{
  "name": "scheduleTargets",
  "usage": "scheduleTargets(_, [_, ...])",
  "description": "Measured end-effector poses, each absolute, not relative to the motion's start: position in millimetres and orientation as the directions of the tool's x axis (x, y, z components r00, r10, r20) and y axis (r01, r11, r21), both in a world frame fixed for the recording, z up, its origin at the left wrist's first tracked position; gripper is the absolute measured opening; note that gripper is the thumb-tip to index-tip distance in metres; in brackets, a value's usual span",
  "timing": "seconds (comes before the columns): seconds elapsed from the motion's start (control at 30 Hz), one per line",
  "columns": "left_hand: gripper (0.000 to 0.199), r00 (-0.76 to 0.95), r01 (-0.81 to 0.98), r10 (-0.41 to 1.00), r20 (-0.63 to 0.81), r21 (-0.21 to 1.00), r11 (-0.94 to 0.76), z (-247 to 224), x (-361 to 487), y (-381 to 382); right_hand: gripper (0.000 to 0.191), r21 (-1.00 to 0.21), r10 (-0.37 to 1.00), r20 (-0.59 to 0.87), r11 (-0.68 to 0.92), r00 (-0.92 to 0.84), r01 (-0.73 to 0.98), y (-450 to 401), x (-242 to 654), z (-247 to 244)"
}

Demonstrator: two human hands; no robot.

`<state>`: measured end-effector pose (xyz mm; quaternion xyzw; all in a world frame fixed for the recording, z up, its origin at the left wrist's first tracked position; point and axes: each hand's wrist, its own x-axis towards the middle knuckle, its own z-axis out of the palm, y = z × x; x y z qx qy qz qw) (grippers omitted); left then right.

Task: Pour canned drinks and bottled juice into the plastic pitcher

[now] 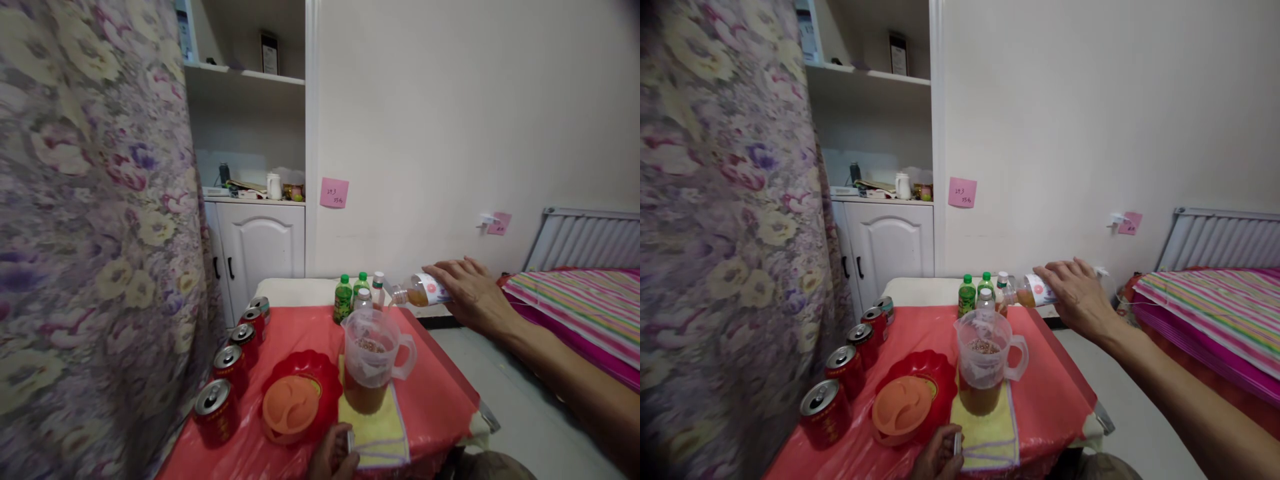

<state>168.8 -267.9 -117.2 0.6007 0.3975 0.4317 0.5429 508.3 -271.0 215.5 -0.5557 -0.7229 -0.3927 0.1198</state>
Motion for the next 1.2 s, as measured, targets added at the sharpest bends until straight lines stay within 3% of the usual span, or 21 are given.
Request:
scheduleTargets(0.8, [0.037,0.283,-0.041,0.956,0.082,0.996,-0.074,-113.8,172.6,-271.9,0.053,0.476,0.707,0.594,0.077,-0.384,0.876,-263.5,497.2,217.9])
scheduleTargets(1.2, [0.039,0.397,0.032,0.916,0.058,0.996,-0.078,-112.1,163.9,-268.4,0.054,0.480,0.719,0.560,0.124,-0.412,0.868,-262.1,493.4,224.3])
